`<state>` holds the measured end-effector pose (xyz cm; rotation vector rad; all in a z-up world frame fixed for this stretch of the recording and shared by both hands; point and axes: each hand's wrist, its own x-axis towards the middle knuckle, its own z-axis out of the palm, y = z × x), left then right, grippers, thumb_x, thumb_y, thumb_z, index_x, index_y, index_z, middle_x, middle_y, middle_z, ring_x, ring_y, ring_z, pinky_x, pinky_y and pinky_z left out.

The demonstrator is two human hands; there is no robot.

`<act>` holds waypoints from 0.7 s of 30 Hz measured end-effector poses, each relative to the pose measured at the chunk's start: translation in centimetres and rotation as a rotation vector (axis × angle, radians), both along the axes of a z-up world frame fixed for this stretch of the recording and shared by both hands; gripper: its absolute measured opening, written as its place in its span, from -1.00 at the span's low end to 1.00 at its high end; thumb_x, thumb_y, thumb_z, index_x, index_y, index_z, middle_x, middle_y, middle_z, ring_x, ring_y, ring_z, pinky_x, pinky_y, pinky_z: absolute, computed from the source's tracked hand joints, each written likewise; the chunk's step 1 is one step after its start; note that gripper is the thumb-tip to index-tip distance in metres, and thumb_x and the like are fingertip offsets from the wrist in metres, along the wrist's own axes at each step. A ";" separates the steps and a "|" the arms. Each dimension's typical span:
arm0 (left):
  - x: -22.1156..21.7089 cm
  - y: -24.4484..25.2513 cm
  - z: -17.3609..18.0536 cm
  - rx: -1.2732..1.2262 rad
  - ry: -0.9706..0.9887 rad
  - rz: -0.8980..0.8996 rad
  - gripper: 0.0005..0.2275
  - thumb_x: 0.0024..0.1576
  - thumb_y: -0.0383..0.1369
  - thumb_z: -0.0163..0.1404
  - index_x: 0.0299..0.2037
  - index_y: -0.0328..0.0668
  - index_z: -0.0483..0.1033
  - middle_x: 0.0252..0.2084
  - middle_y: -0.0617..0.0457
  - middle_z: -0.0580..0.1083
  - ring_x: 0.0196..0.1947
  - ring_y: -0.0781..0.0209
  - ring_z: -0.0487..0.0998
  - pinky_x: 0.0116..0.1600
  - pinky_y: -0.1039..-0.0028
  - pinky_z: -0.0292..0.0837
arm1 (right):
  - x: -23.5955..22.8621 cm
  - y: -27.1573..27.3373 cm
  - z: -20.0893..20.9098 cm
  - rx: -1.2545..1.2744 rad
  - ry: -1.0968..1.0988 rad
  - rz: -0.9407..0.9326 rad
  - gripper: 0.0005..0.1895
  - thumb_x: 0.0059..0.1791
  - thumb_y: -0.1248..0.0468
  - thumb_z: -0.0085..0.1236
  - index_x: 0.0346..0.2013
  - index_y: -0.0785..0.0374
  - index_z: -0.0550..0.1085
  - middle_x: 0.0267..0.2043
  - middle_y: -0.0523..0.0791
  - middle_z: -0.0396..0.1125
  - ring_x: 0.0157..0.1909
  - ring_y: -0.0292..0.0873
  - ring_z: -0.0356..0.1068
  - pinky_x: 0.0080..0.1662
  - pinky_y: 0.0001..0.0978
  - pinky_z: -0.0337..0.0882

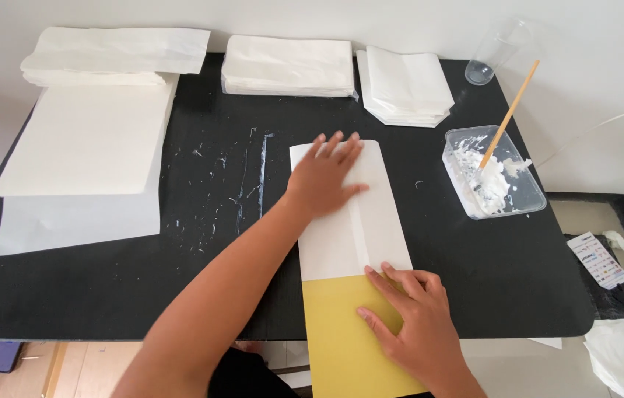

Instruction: Applying glue to a paper sheet and folding it around a template to create a tube.

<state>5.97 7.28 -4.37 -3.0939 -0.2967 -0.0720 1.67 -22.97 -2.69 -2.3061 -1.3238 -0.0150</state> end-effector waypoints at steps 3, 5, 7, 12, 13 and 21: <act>-3.4 -2.6 -1.6 -0.013 -0.145 -0.164 -0.24 0.28 0.23 -0.49 0.54 -0.16 -0.13 0.58 0.00 -0.03 0.56 -0.05 -0.07 0.54 0.12 -0.22 | 0.1 0.3 0.1 0.030 -0.024 0.006 -0.38 -0.07 -0.14 0.20 0.28 -0.13 0.47 0.27 -0.21 0.37 0.11 -0.08 0.21 0.21 -0.11 0.22; -6.3 -4.7 -1.5 -0.051 -0.241 -0.243 -0.23 0.29 0.23 -0.45 0.52 -0.24 -0.03 0.56 -0.10 0.06 0.54 -0.12 0.03 0.53 0.11 -0.11 | 0.0 0.0 0.0 0.040 -0.036 0.013 -0.39 -0.07 -0.14 0.20 0.26 -0.11 0.48 0.26 -0.19 0.38 0.10 -0.07 0.22 0.20 -0.13 0.23; -9.3 -6.2 0.1 -0.229 -0.140 -0.340 -0.29 0.33 0.13 -0.46 0.51 -0.30 -0.04 0.56 -0.14 0.02 0.55 -0.12 -0.02 0.54 0.14 -0.18 | 0.2 0.1 -0.1 0.014 -0.038 0.018 -0.38 -0.07 -0.16 0.20 0.25 -0.08 0.50 0.27 -0.17 0.37 0.09 -0.06 0.21 0.18 -0.09 0.22; -14.7 -9.0 2.9 -0.375 -0.047 -0.461 -0.39 0.37 -0.02 -0.44 0.46 -0.36 0.07 0.51 -0.23 0.13 0.51 -0.15 0.08 0.52 0.07 -0.17 | 0.1 0.3 0.0 0.086 -0.073 0.027 -0.27 -0.11 -0.10 0.28 0.32 0.03 0.41 0.23 -0.28 0.38 0.04 -0.09 0.22 0.16 -0.22 0.27; -15.5 -9.4 3.5 -0.479 0.000 -0.506 -0.40 0.36 -0.02 -0.42 0.44 -0.34 0.15 0.46 -0.26 0.20 0.49 -0.17 0.11 0.52 0.03 -0.17 | 0.2 0.2 -0.2 0.096 -0.085 0.030 -0.22 -0.12 -0.09 0.31 0.36 0.02 0.37 0.21 -0.26 0.39 0.03 -0.09 0.23 0.14 -0.23 0.28; -14.5 -6.3 4.6 -0.610 -0.052 -0.310 -0.54 0.25 -0.11 -0.14 0.30 -0.09 0.43 0.39 0.00 0.36 0.41 -0.01 0.30 0.30 0.08 0.28 | 3.5 1.6 5.8 -0.240 0.323 0.000 -0.34 0.00 -0.02 0.03 0.41 -0.07 0.26 0.16 -0.22 0.47 -0.09 -0.09 0.38 0.09 -0.18 0.36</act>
